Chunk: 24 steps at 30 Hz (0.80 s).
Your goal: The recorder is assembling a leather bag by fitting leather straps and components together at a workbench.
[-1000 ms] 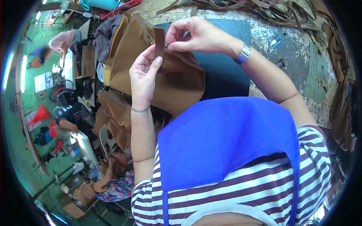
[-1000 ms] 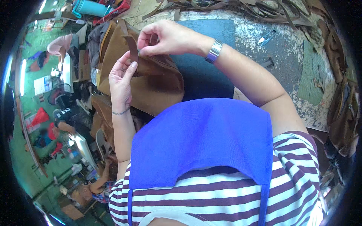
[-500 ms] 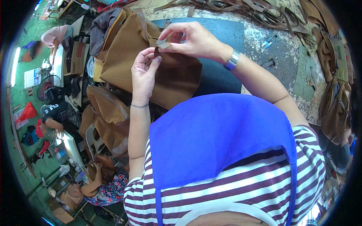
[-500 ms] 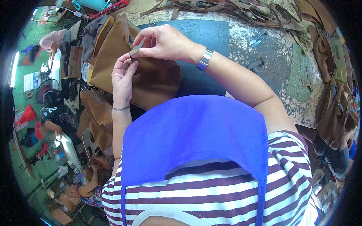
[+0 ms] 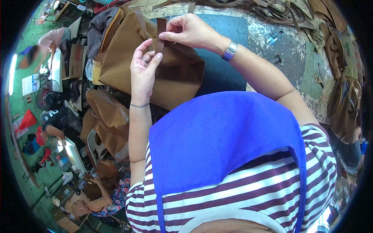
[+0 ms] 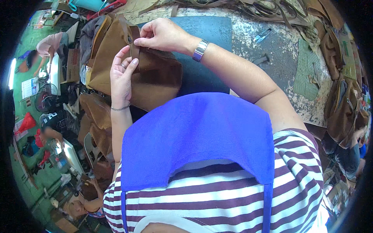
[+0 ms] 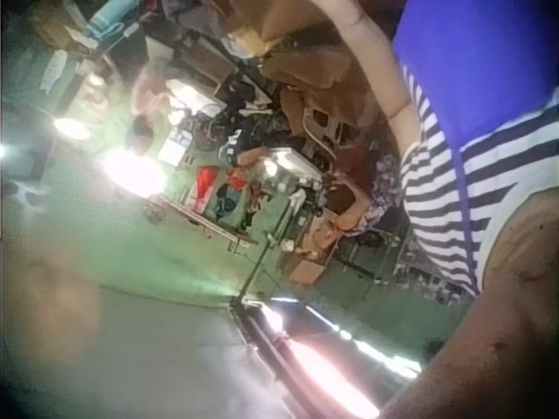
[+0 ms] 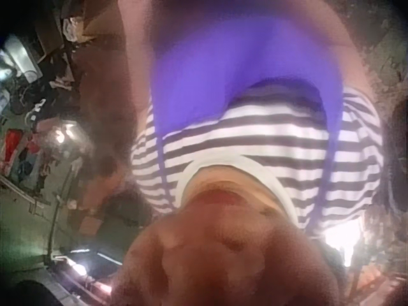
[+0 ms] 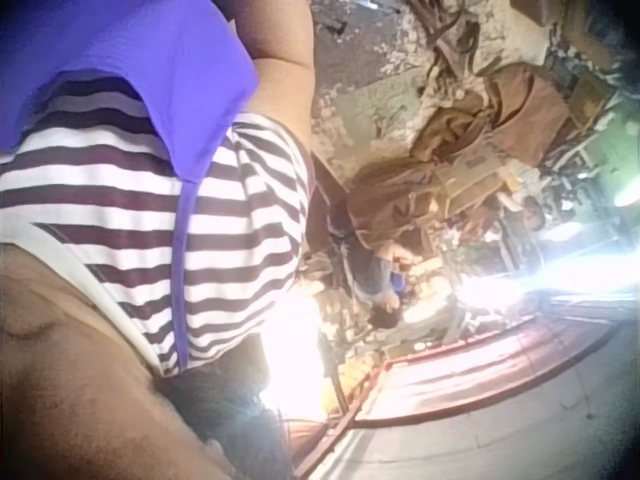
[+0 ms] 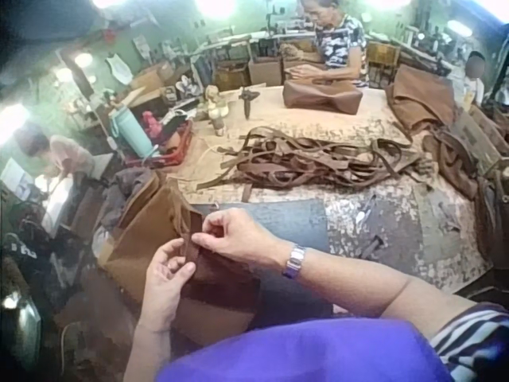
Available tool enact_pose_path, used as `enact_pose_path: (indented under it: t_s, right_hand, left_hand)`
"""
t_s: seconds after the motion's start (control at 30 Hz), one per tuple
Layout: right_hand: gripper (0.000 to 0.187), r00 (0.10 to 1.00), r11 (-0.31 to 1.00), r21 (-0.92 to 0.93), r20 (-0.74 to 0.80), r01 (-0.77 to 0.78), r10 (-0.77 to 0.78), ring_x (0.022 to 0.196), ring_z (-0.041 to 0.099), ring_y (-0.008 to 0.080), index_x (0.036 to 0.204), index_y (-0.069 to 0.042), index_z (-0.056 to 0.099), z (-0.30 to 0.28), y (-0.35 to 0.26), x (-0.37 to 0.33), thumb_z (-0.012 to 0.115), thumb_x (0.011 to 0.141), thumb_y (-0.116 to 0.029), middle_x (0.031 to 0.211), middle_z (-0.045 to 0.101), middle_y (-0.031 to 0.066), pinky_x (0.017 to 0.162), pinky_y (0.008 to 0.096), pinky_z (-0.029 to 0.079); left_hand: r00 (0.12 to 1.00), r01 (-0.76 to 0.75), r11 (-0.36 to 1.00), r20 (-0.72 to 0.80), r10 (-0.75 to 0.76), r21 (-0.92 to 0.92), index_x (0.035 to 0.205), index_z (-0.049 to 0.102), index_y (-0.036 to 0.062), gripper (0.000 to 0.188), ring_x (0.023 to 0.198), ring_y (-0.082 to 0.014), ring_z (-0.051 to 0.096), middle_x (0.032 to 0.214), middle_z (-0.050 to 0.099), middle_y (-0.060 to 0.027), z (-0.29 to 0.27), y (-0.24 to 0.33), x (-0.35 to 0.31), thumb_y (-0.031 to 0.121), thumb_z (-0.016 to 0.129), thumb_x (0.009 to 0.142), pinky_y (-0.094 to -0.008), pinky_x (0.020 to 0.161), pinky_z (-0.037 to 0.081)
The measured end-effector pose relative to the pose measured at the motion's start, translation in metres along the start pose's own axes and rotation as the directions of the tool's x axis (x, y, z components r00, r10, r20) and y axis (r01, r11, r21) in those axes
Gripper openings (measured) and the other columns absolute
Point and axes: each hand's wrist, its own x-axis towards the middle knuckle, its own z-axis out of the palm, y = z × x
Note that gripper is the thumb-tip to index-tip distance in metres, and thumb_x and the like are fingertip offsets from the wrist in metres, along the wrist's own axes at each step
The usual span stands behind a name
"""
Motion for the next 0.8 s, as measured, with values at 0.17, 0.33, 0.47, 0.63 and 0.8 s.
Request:
enact_pose_path:
  t_s: [0.17,0.33,0.47,0.63,0.8]
  right_hand:
    - [0.031,0.999,0.999,0.018,0.024,-0.046,0.045,0.063,0.06,0.0097,0.082,-0.004,0.07,0.0,0.003,0.0,0.071,0.082,-0.035,0.07,0.067,0.0055,0.061,0.0265,0.049]
    - [0.032,1.0,1.0,-0.016,0.001,-0.019,0.019,0.064,0.062,0.013,0.083,-0.004,0.07,0.007,0.008,0.003,0.07,0.083,-0.036,0.073,0.068,0.0076,0.063,0.0279,0.05]
    - [0.033,1.0,0.999,-0.034,0.011,-0.016,0.017,0.065,0.063,0.0152,0.083,-0.003,0.07,0.011,0.005,0.003,0.07,0.083,-0.036,0.074,0.069,0.0084,0.064,0.0286,0.05]
    - [0.03,0.994,0.999,-0.024,-0.103,0.042,-0.044,0.061,0.049,0.004,0.078,-0.004,0.065,0.016,0.01,-0.001,0.072,0.083,-0.032,0.064,0.059,-0.0018,0.054,0.0234,0.042]
    - [0.029,0.994,0.99,0.121,-0.074,-0.075,0.085,0.062,0.05,0.0033,0.078,-0.004,0.065,0.023,0.015,-0.003,0.073,0.083,-0.031,0.066,0.058,-0.0032,0.055,0.0223,0.043]
  left_hand:
    - [1.0,0.029,1.0,-0.008,-0.029,-0.003,0.129,0.047,0.003,0.048,0.083,-0.0041,0.054,0.091,0.058,-0.0003,-0.002,0.001,0.0,-0.004,0.064,0.084,-0.0174,0.077,0.045]
    - [0.992,0.115,0.993,-0.046,-0.116,-0.031,0.125,0.052,-0.0033,0.041,0.087,-0.0069,0.059,0.099,0.063,-0.0029,0.0,0.003,0.001,0.002,0.064,0.086,-0.0198,0.079,0.048]
    - [0.982,0.18,0.978,-0.036,-0.184,-0.101,0.118,0.058,-0.004,0.034,0.089,-0.0087,0.062,0.103,0.066,-0.0065,-0.007,-0.002,0.002,0.005,0.066,0.087,-0.0216,0.079,0.05]
    - [0.985,0.148,0.986,-0.083,-0.154,-0.071,0.111,0.064,-0.0024,0.027,0.086,-0.0087,0.063,0.1,0.068,-0.0064,-0.005,-0.005,0.003,0.008,0.067,0.087,-0.0219,0.078,0.05]
    - [0.982,0.151,0.981,-0.094,-0.162,-0.123,0.109,0.065,-0.0008,0.025,0.083,-0.0081,0.063,0.098,0.069,-0.0052,-0.003,-0.008,0.001,0.008,0.068,0.086,-0.0204,0.076,0.049]
